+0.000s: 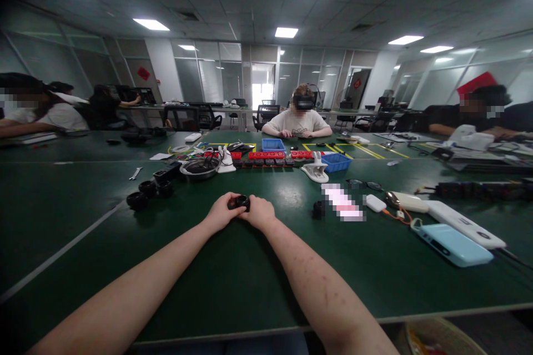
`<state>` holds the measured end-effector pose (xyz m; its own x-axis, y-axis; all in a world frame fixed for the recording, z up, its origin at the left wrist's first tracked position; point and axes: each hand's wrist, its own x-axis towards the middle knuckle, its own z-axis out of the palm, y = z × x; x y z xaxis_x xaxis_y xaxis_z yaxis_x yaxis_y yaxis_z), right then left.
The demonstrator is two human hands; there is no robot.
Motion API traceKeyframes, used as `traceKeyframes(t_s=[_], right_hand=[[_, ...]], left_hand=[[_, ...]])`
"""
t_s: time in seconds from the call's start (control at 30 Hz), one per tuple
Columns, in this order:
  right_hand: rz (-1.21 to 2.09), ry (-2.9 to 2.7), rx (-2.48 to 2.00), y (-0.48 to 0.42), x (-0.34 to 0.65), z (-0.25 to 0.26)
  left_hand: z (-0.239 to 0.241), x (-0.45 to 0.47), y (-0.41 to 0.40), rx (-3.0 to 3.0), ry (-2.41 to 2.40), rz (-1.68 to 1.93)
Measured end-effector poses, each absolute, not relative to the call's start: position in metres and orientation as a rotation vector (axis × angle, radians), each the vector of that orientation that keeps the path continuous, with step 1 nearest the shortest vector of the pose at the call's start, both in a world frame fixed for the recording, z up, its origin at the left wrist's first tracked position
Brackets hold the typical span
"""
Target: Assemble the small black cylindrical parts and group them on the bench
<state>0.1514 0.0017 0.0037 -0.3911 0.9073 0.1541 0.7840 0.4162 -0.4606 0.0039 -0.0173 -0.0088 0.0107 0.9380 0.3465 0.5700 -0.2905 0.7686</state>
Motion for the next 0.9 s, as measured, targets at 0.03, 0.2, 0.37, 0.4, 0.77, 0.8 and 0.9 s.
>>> traceKeyframes(t_s=[0.03,0.2,0.37,0.4,0.77,0.8,0.9], right_hand=[[0.442,-2.308,-1.435,0.001,0.152,0.005],[0.587,-2.452,-1.272,0.012,0.168,0.011],[0.629,-2.432,-1.31,0.018,0.17,0.007],[0.605,-2.403,-1.347,0.017,0.168,0.005],[0.625,-2.355,-1.259,0.012,0.164,0.007],[0.675,-2.378,-1.194,0.013,0.167,0.009],[0.785,-2.416,-1.045,0.017,0.172,0.013]], left_hand=[[-0.008,0.004,-0.018,1.882,1.541,1.192],[-0.005,0.002,-0.018,1.915,1.464,1.168],[-0.005,0.003,-0.019,1.944,1.435,1.165],[-0.005,0.004,-0.019,1.938,1.45,1.172],[-0.004,0.002,-0.02,1.905,1.458,1.182],[-0.003,0.0,-0.021,1.912,1.433,1.168],[-0.001,-0.004,-0.021,1.923,1.377,1.143]])
